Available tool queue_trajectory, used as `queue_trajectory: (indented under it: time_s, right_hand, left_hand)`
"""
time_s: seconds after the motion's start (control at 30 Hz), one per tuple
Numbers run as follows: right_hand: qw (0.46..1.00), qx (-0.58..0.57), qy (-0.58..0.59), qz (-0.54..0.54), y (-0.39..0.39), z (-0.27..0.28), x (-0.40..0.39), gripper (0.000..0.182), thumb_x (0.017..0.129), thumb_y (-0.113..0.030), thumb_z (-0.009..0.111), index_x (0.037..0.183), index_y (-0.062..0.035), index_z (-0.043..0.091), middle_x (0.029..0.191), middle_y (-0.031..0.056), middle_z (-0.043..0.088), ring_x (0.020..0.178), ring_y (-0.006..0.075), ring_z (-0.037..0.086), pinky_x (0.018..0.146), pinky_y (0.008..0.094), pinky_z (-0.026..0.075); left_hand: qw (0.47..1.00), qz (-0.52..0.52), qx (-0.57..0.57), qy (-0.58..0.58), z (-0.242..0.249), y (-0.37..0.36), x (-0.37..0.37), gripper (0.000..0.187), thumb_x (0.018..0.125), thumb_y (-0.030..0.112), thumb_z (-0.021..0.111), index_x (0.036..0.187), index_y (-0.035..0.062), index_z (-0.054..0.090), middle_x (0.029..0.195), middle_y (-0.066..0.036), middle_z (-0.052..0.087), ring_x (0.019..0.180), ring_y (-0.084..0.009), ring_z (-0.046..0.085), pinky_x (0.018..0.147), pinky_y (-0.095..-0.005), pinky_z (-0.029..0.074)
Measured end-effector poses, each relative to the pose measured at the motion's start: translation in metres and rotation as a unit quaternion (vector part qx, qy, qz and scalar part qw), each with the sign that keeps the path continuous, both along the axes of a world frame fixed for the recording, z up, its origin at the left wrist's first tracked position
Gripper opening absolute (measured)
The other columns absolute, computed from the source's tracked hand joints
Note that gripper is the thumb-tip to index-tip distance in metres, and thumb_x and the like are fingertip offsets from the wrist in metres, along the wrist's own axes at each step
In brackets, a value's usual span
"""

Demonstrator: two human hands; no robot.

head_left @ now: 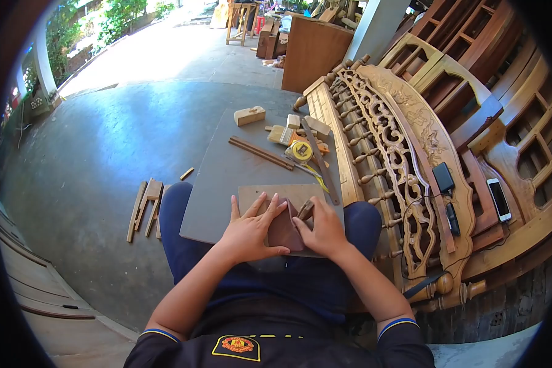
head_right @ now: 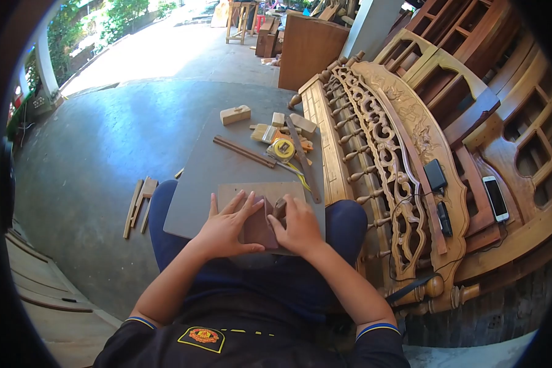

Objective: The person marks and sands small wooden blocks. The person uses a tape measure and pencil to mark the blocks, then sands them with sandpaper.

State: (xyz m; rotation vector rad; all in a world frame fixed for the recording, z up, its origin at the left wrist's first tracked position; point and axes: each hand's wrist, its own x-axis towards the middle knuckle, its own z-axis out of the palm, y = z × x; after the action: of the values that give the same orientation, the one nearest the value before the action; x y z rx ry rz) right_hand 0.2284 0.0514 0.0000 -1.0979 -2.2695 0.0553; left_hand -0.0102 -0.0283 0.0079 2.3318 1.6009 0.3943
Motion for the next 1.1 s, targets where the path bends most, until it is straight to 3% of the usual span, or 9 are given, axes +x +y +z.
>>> queue_trajectory:
  time_s: [0.17, 0.37, 0.4, 0.5, 0.63, 0.77, 0.93, 1.03, 1.1]
  right_hand:
    - [0.976, -0.171, 0.064, -0.114, 0.030, 0.042, 0.035, 0.040, 0.090, -0.026, 0.082, 0.113, -0.0006, 0.063, 0.109, 0.0236, 0.068, 0.101, 0.0422, 0.067, 0.089, 0.0522, 0.053]
    - [0.987, -0.075, 0.024, 0.142, -0.023, 0.027, 0.005, 0.043, 0.087, -0.026, 0.086, 0.115, -0.0006, 0.065, 0.110, 0.0205, 0.068, 0.096, 0.0409, 0.068, 0.087, 0.0446, 0.056]
    - [0.984, -0.112, 0.030, 0.135, -0.018, 0.020, 0.011, 0.044, 0.091, -0.026, 0.085, 0.120, -0.0001, 0.065, 0.111, 0.0161, 0.070, 0.095, 0.0330, 0.071, 0.087, 0.0402, 0.058]
    - [0.868, -0.374, 0.321, 0.051, -0.012, 0.014, 0.022, 0.039, 0.101, -0.025, 0.077, 0.127, 0.0008, 0.063, 0.117, 0.0116, 0.072, 0.103, 0.0193, 0.072, 0.091, 0.0337, 0.059]
    - [0.789, -0.524, 0.315, 0.066, -0.018, 0.024, 0.018, 0.041, 0.105, -0.024, 0.073, 0.134, 0.0009, 0.059, 0.121, 0.0113, 0.072, 0.106, 0.0156, 0.071, 0.091, 0.0310, 0.059]
    - [0.817, -0.450, 0.351, 0.086, -0.003, 0.009, -0.002, 0.043, 0.104, -0.024, 0.075, 0.136, 0.0002, 0.058, 0.123, 0.0111, 0.071, 0.110, 0.0166, 0.070, 0.095, 0.0323, 0.058]
    - [0.665, -0.502, 0.543, 0.106, 0.021, 0.002, -0.013, 0.030, 0.108, -0.019, 0.068, 0.132, -0.0025, 0.059, 0.133, 0.0149, 0.068, 0.118, 0.0260, 0.069, 0.108, 0.0406, 0.053]
    - [0.673, -0.465, 0.565, 0.106, 0.026, -0.010, -0.020, 0.032, 0.104, -0.022, 0.075, 0.125, -0.0006, 0.062, 0.126, 0.0135, 0.069, 0.117, 0.0206, 0.068, 0.107, 0.0378, 0.054]
    - [0.848, -0.306, 0.430, 0.058, 0.021, -0.006, -0.020, 0.031, 0.100, -0.021, 0.079, 0.119, -0.0005, 0.065, 0.120, 0.0141, 0.071, 0.112, 0.0223, 0.070, 0.103, 0.0381, 0.055]
  left_hand:
    - [1.000, 0.010, -0.005, -0.026, 0.000, -0.003, 0.002, 0.116, 0.086, 0.071, 0.074, 0.172, 0.0114, 0.023, 0.172, -0.012, 0.038, 0.165, -0.0354, 0.018, 0.123, -0.0806, 0.002]
    - [1.000, 0.008, 0.007, 0.011, -0.001, -0.005, 0.004, 0.102, 0.089, 0.069, 0.071, 0.170, 0.0198, 0.033, 0.172, -0.004, 0.041, 0.165, -0.0357, 0.019, 0.119, -0.0843, 0.001]
    - [1.000, 0.002, 0.025, 0.015, -0.007, -0.007, 0.003, 0.098, 0.090, 0.070, 0.070, 0.169, 0.0208, 0.036, 0.171, -0.001, 0.041, 0.165, -0.0351, 0.020, 0.118, -0.0859, 0.000]
    - [0.999, 0.004, 0.051, 0.011, -0.014, -0.018, -0.006, 0.090, 0.091, 0.070, 0.068, 0.165, 0.0235, 0.045, 0.172, 0.004, 0.041, 0.165, -0.0356, 0.019, 0.115, -0.0882, -0.003]
    - [0.999, 0.019, 0.032, 0.006, -0.006, -0.031, -0.005, 0.088, 0.091, 0.063, 0.073, 0.164, 0.0222, 0.047, 0.172, 0.002, 0.041, 0.165, -0.0392, 0.018, 0.119, -0.0834, -0.007]
    - [0.999, 0.027, 0.040, 0.010, 0.001, -0.026, -0.001, 0.084, 0.090, 0.064, 0.073, 0.160, 0.0211, 0.053, 0.169, 0.001, 0.045, 0.165, -0.0410, 0.017, 0.120, -0.0821, -0.007]
    - [0.999, 0.025, 0.044, -0.001, -0.001, 0.002, 0.004, 0.083, 0.091, 0.070, 0.068, 0.156, 0.0200, 0.056, 0.165, 0.001, 0.049, 0.165, -0.0406, 0.018, 0.116, -0.0851, -0.010]
    - [1.000, 0.026, 0.012, -0.013, 0.002, 0.008, 0.004, 0.086, 0.090, 0.068, 0.072, 0.158, 0.0189, 0.053, 0.167, 0.000, 0.048, 0.165, -0.0415, 0.015, 0.119, -0.0825, -0.009]
    - [0.999, 0.035, 0.035, 0.001, -0.004, 0.006, 0.007, 0.088, 0.091, 0.071, 0.068, 0.161, 0.0204, 0.049, 0.168, 0.000, 0.047, 0.165, -0.0405, 0.016, 0.118, -0.0842, -0.009]
